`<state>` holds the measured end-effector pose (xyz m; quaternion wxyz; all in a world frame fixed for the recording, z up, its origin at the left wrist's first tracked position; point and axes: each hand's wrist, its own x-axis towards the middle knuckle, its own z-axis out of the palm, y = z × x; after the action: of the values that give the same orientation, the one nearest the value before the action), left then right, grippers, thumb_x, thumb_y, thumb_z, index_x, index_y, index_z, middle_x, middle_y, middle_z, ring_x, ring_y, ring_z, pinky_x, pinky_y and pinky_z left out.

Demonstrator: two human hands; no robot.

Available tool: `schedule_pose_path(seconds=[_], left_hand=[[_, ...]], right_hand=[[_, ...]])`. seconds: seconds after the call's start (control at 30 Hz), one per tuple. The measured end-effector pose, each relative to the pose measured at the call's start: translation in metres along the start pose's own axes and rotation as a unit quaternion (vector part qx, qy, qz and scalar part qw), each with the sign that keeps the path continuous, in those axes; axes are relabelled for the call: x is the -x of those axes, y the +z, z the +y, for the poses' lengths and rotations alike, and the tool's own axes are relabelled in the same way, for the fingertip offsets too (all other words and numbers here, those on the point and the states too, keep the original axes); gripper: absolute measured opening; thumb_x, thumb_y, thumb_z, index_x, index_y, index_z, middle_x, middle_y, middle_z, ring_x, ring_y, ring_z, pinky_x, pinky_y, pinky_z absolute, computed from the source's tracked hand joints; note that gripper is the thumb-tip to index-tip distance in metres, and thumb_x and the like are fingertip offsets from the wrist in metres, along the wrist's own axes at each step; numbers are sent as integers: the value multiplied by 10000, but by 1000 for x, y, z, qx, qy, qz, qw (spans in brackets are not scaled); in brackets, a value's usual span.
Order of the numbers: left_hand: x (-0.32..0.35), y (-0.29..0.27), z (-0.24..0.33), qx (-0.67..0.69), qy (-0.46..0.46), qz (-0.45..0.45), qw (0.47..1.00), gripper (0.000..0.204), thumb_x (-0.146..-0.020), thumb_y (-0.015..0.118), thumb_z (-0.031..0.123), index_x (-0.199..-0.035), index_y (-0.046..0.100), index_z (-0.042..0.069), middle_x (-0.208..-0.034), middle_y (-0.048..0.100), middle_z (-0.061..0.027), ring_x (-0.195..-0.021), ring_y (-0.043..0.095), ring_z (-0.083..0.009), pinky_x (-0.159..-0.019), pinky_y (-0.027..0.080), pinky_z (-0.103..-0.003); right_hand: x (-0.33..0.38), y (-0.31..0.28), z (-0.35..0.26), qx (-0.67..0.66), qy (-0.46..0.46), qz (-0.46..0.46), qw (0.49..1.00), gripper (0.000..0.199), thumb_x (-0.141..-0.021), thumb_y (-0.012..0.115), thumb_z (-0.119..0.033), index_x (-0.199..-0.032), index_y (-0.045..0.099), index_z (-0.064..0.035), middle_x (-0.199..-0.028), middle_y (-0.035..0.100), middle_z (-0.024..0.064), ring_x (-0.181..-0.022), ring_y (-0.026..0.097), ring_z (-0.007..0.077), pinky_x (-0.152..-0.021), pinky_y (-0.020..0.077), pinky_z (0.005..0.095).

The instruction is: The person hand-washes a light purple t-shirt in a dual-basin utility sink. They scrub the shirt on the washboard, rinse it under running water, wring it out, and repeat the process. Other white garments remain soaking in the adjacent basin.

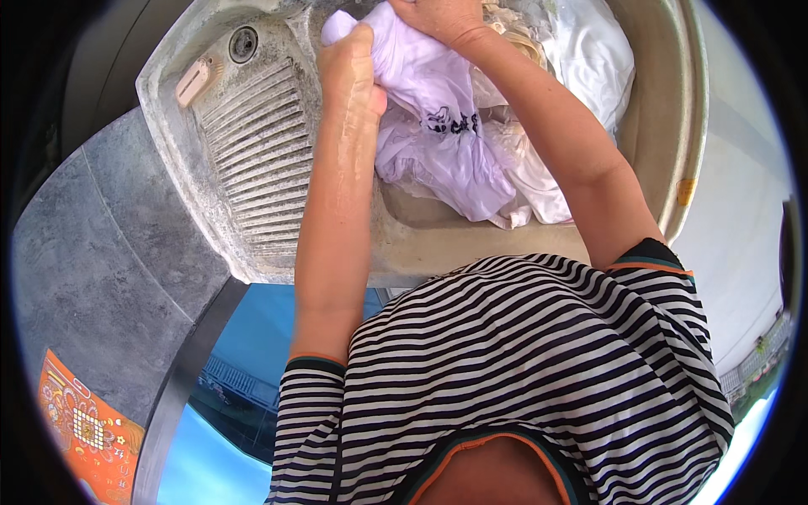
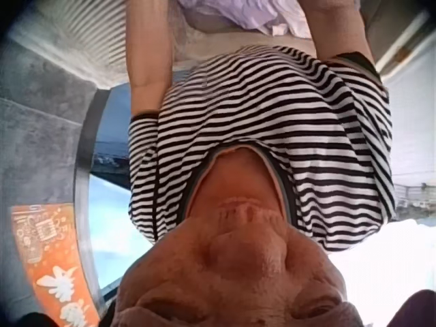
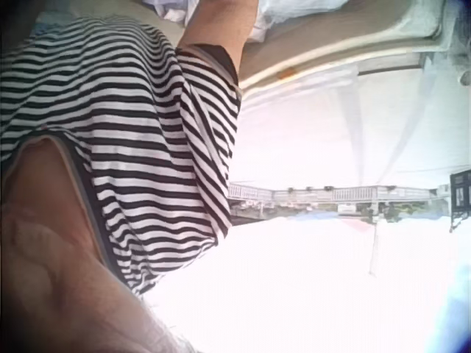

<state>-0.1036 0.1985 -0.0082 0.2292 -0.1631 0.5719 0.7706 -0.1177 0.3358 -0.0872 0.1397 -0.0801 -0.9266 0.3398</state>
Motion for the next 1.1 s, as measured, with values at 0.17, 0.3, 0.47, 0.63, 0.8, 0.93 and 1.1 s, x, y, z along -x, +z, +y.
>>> schedule_pose_path(seconds=[0.17, 0.3, 0.47, 0.63, 0.8, 0.93, 1.1], left_hand=[[-36, -15, 36, -195, 231, -33, 953, 484, -885, 762, 166, -1266, 559, -52, -1302, 595, -139, -1226, 537, -204, -1006, 441, -341], [16, -56, -4, -311, 202, 51, 927, 519, -863, 727, 40, -1333, 511, -8, -1309, 567, -194, -1169, 586, -248, -928, 539, -377], [62, -74, -76, -469, 185, 76, 860, 453, -888, 706, 51, -1303, 532, 0, -1267, 584, -167, -1143, 592, -249, -949, 522, -375], [88, -61, -74, -238, 111, 23, 965, 365, -894, 692, 16, -1235, 563, 20, -1202, 595, -136, -1105, 613, -251, -927, 531, -378], [84, -58, -64, 89, -225, 34, 970, 446, -1001, 575, 382, -1305, 485, 68, -1243, 564, -120, -1140, 596, -259, -935, 521, -440], [62, -53, -84, 403, -36, -265, 875, 425, -1016, 538, 397, -1314, 488, 98, -1260, 565, -100, -1180, 578, -248, -959, 513, -437], [19, -77, -78, 376, -172, -270, 870, 398, -1023, 527, 387, -1304, 513, 106, -1261, 589, -90, -1156, 603, -239, -934, 535, -412]], right_hand=[[-26, -8, 130, 162, 150, 72, 973, 320, -856, 628, -250, -1114, 618, -60, -1070, 649, 254, -873, 654, 459, -764, 538, 538], [-12, -35, 50, 143, 6, 2, 990, 551, -832, 694, -322, -1337, 539, -164, -1342, 536, 169, -1206, 541, 386, -933, 477, 551], [7, 3, 28, 191, -140, -217, 947, 678, -790, 720, -467, -1398, 515, -250, -1526, 398, 118, -1379, 402, 368, -1017, 412, 607], [-4, 40, 126, 121, 20, -187, 975, 381, -848, 630, -310, -1139, 653, -65, -1132, 667, 227, -1023, 634, 402, -906, 514, 516], [24, -54, 5, -16, -16, -101, 995, 330, -855, 634, -377, -881, 678, -51, -958, 681, 237, -869, 652, 453, -781, 533, 533], [118, -107, -153, -222, -137, -194, 946, 364, -708, 816, -334, -853, 636, -52, -875, 561, 142, -716, 670, 332, -648, 565, 433], [119, -46, -154, -163, -178, -57, 969, 262, -743, 773, -306, -818, 646, -90, -797, 557, 86, -649, 664, 285, -567, 552, 420]])
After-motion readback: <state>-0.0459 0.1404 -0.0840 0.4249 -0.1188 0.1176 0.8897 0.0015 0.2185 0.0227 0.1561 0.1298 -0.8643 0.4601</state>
